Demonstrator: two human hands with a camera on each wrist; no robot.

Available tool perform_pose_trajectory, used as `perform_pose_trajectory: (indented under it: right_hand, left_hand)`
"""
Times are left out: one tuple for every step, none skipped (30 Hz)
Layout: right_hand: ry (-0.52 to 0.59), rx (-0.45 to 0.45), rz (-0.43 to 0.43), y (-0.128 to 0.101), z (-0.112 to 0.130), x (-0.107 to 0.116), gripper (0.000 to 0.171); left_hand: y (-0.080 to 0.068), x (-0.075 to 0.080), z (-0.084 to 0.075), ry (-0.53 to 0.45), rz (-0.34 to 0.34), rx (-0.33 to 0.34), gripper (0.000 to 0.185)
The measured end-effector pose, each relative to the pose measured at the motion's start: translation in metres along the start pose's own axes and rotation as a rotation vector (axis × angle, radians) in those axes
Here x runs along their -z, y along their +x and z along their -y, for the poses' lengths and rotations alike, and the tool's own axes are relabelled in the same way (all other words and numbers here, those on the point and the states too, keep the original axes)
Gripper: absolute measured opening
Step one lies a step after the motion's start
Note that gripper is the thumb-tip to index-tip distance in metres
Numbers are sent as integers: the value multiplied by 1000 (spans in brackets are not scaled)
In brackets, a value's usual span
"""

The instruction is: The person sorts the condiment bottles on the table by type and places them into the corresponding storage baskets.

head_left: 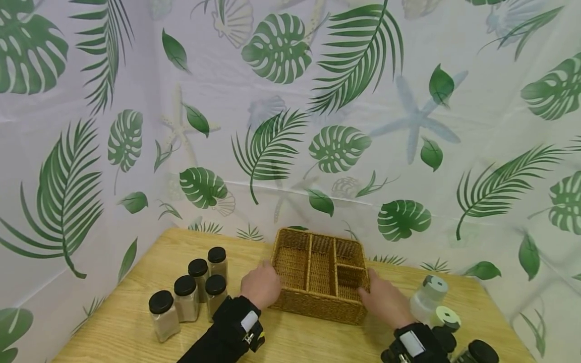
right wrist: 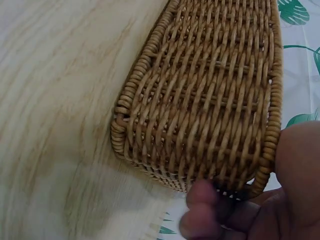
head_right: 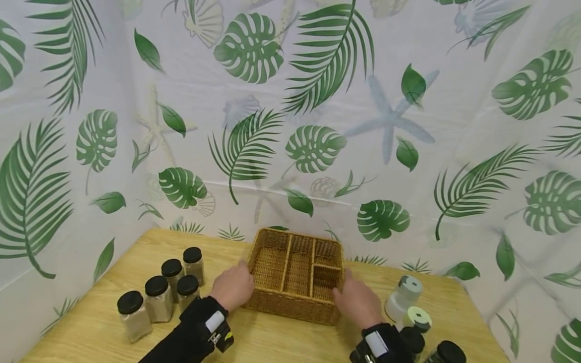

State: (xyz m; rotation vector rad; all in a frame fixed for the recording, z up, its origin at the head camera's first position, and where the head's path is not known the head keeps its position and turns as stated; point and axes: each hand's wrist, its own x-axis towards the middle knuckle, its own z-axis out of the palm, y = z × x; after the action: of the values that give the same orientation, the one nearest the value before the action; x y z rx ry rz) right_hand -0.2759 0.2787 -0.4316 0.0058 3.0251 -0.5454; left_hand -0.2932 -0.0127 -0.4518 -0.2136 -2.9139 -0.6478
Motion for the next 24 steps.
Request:
perform_pose_trajectory:
  right_hand:
    - [6, 3, 1, 1, -1, -1, 70]
    - [11, 0, 8, 2, -2, -2, 69]
    - [14, 11, 8, 3, -3, -3, 68]
    - [17, 22, 9, 3, -4, -4, 66]
    - [18, 41, 5, 4, -4, -5, 65]
    - [20, 66, -4, 4, -5, -5, 63]
    - [20, 89, -16, 4, -5, -6, 61]
    - [17, 108, -24, 3, -5, -7, 59]
    - [8, 131, -39, 3, -5, -7, 58]
    - [3, 138, -46, 2, -5, -8, 57]
    - [-1, 144, -50, 2, -5, -8, 56]
    - [-3, 140, -50, 1, -5, -8, 56]
    - [-6, 127, -46, 0, -5, -8, 57]
    - [-15, 123, -46, -1, -5, -8, 57]
    - [-21, 118, -46, -2, -4, -8, 58]
    - [-25, 109, -44, -3, -5, -9, 58]
    - [-30, 105, -45, -5, -5, -9, 59]
    - [-35, 99, -46, -7, -5, -9, 59]
    - [-37, 96, -45, -9, -5, -10, 59]
    - [-38, 94, -45, -10, -5, -10, 59]
    - [-34, 85, -41, -13, -5, -10, 60]
    - [-33, 81, -42, -15, -5, -10, 60]
    - [-30, 79, -42, -17, -4, -11, 60]
    - [-25, 73, -39, -19, -5, -12, 60]
  left_hand:
    - [1, -1, 0, 16, 10, 2, 36]
    - [1, -1, 0, 26, 19, 6, 35]
    - [1, -2, 1, 42, 28, 9, 35]
    - [2, -2, 1, 54, 36, 11, 37]
    - [2, -2, 1, 62, 42, 11, 38]
    - [1, -2, 1, 63, 44, 13, 39]
    - [1, -2, 1, 59, 49, 16, 41]
    - [1, -2, 1, 51, 52, 20, 43]
    - [0, -2, 1, 45, 55, 21, 42]
    - [-1, -2, 1, 39, 58, 21, 43]
    - [-2, -2, 1, 32, 61, 21, 44]
    - [-3, -2, 1, 26, 63, 19, 44]
    - [-5, -2, 1, 21, 66, 16, 44]
    - [-6, -2, 1, 24, 64, 10, 43]
    - [-7, -2, 1, 31, 61, 0, 41]
    - [-9, -2, 1, 33, 65, -6, 42]
    - [-12, -2, 1, 32, 67, -12, 41]
    - [-13, -2, 1, 30, 69, -19, 40]
    - [-15, -2, 1, 34, 73, -28, 41]
    - [-17, -2, 1, 36, 76, -36, 42]
    - [-19, -1, 1, 33, 78, -42, 41]
    - [-21, -1, 1, 27, 81, -45, 42]
    - [-22, -1, 1, 29, 81, -53, 42]
    - [-24, -1, 2, 32, 80, -60, 42]
